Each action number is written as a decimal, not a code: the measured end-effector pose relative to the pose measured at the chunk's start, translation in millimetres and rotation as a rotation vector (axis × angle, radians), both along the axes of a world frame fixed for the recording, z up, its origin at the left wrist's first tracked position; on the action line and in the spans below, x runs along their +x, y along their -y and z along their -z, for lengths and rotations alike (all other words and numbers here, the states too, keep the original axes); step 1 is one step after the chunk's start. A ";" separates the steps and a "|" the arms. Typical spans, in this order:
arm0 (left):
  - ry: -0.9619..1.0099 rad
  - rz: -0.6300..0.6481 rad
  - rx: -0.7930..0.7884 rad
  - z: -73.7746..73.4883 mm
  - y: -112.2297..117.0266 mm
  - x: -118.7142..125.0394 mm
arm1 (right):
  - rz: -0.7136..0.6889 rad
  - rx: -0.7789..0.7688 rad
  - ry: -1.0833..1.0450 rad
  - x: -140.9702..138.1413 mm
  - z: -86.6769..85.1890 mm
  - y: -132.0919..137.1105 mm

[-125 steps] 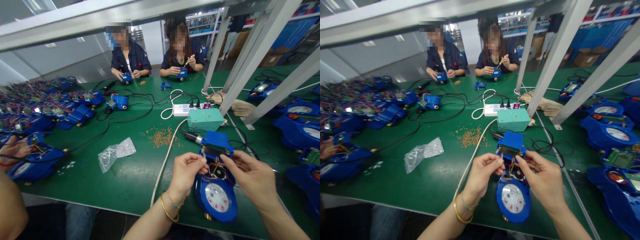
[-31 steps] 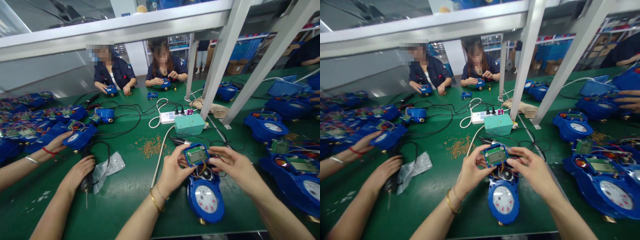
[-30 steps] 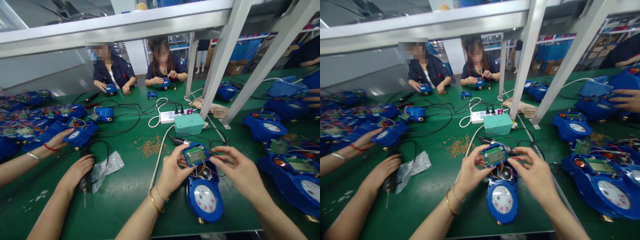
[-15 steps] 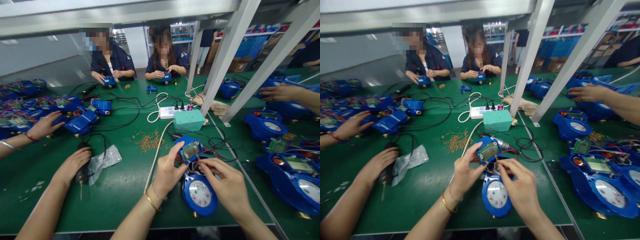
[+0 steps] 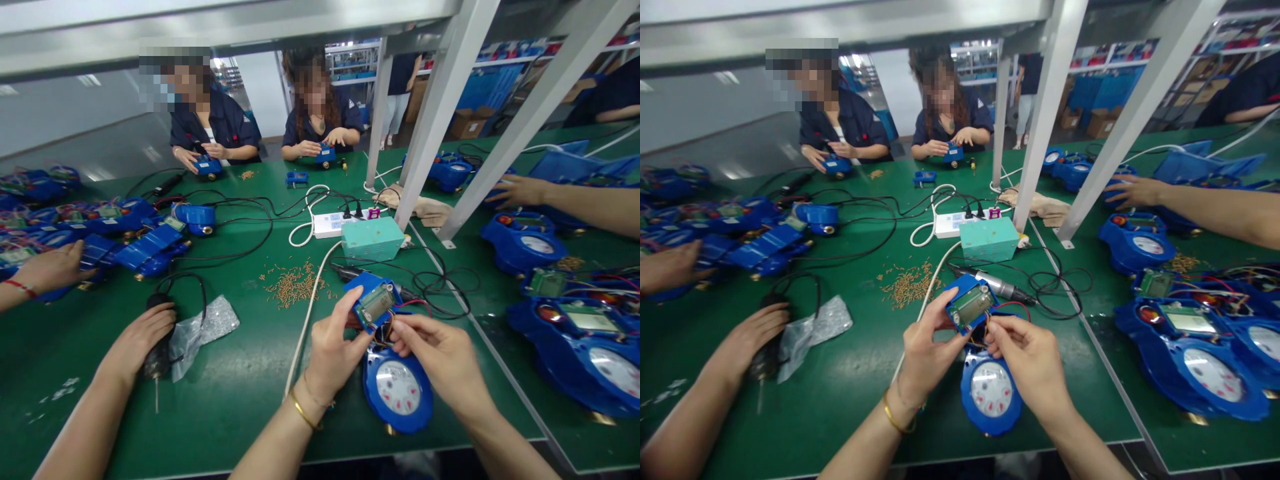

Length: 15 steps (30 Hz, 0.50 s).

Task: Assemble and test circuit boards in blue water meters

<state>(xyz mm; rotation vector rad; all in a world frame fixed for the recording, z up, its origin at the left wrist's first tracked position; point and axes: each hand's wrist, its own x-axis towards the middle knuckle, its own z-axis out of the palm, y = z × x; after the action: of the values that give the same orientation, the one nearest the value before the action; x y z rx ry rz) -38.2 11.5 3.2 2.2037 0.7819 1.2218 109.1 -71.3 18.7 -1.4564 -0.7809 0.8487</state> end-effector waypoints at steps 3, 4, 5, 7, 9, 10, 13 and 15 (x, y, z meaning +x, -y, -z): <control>-0.022 -0.007 -0.010 0.8 0.4 -0.1 | -0.024 -0.013 -0.067 2.3 -4.5 -2.4; -0.029 -0.003 -0.014 1.2 0.4 -0.4 | -0.031 -0.020 -0.086 3.0 -5.6 -2.9; -0.033 0.002 -0.016 1.6 0.2 -0.8 | -0.037 -0.028 -0.103 3.8 -6.3 -3.3; -0.036 0.014 -0.016 2.4 -0.8 -2.1 | -0.048 -0.044 -0.128 5.7 -6.7 -3.4; -0.047 0.021 -0.007 3.1 -2.4 -3.9 | -0.074 -0.054 -0.145 8.3 -6.2 -2.7; -0.057 0.021 0.001 3.4 -3.3 -4.9 | -0.092 -0.057 -0.153 9.7 -5.8 -2.1; -0.085 0.026 0.022 3.5 -5.7 -7.1 | -0.145 -0.059 -0.164 13.5 -5.0 -0.6; -0.078 0.038 0.003 3.1 -6.5 -7.3 | -0.158 -0.064 -0.140 14.0 -5.4 -0.2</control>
<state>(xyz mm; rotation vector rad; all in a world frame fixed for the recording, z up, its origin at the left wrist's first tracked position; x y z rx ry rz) -45.4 18.0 0.1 2.2700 0.7660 1.1249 123.1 -71.1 24.1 -1.3880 -0.7759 1.0924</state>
